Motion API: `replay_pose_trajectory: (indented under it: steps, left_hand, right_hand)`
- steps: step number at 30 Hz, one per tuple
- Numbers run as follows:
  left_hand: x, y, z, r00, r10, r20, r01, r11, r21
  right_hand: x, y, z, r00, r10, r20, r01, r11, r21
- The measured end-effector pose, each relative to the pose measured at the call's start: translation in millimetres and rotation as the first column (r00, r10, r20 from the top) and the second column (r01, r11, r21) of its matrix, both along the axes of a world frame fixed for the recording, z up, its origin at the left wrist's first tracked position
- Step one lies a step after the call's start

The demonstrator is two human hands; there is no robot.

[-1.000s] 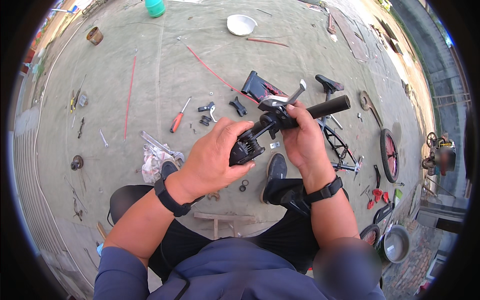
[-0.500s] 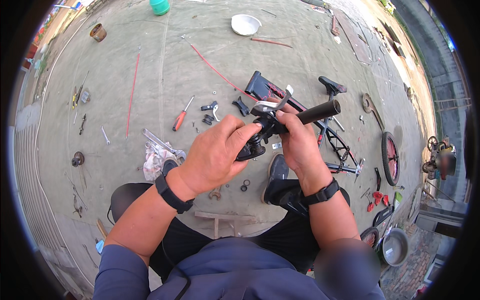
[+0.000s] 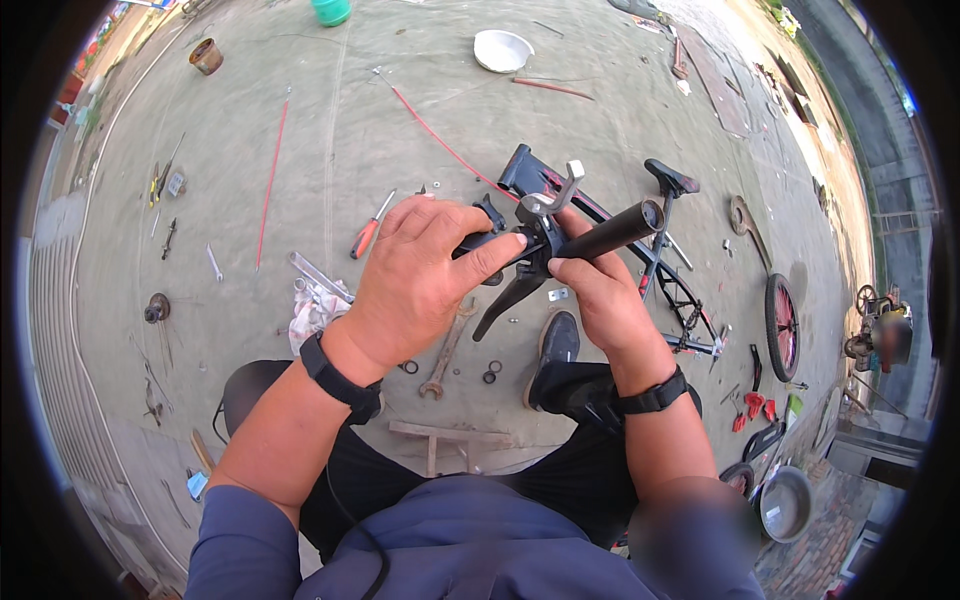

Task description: The person assembles a bicycle handlebar by attaching a shifter and brake lever, tightening the clamp with a screwdriver, and wiping the handlebar with a cloth. The person then places the handlebar aside.

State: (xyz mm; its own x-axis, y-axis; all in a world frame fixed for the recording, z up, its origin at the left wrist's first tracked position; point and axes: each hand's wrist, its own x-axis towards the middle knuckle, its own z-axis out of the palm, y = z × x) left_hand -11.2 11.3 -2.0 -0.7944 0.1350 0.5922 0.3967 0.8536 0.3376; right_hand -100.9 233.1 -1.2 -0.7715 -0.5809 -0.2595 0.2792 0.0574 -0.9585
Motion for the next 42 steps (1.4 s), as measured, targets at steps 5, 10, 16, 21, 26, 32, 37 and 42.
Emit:
replay_pose_trajectory:
  steps: [5, 10, 16, 21, 26, 32, 37, 42]
  left_hand:
    - [-1.7, -8.4, 1.8, 0.999, 0.053, -0.001, -0.053, 0.996, -0.068]
    - [-0.7, -10.3, -0.4, 0.999, 0.040, 0.013, -0.040, 0.999, 0.014]
    - [1.2, -14.2, -3.5, 0.996, -0.042, 0.074, 0.035, 0.995, 0.092]
    - [3.0, -17.2, 2.6, 0.989, -0.112, 0.094, 0.097, 0.983, 0.155]
    - [6.3, -18.1, 8.4, 0.980, -0.182, 0.085, 0.163, 0.968, 0.188]
    - [5.2, -18.2, 0.9, 0.974, -0.225, 0.029, 0.218, 0.965, 0.145]
    - [7.0, -13.6, 4.3, 0.974, -0.226, -0.012, 0.225, 0.957, 0.186]
    - [13.3, -11.5, 7.0, 0.978, -0.209, 0.017, 0.203, 0.964, 0.169]
  right_hand:
    - [-1.4, 11.1, -7.8, 0.987, 0.150, -0.060, -0.146, 0.987, 0.067]
    - [-3.9, 5.8, 0.6, 0.978, 0.185, -0.101, -0.179, 0.981, 0.070]
    - [-5.8, 7.5, -0.2, 0.989, 0.147, -0.034, -0.147, 0.989, 0.016]
    - [-12.2, 7.4, 4.9, 0.986, 0.163, 0.016, -0.162, 0.985, -0.061]
    - [-9.9, 5.6, -0.9, 0.974, 0.220, 0.064, -0.213, 0.972, -0.099]
    - [6.2, -7.6, 6.9, 0.974, 0.150, 0.171, -0.105, 0.964, -0.246]
    - [4.9, -8.1, 9.1, 0.968, 0.202, 0.148, -0.165, 0.959, -0.230]
    - [11.8, -14.3, 12.6, 0.979, 0.142, 0.149, -0.111, 0.973, -0.201]
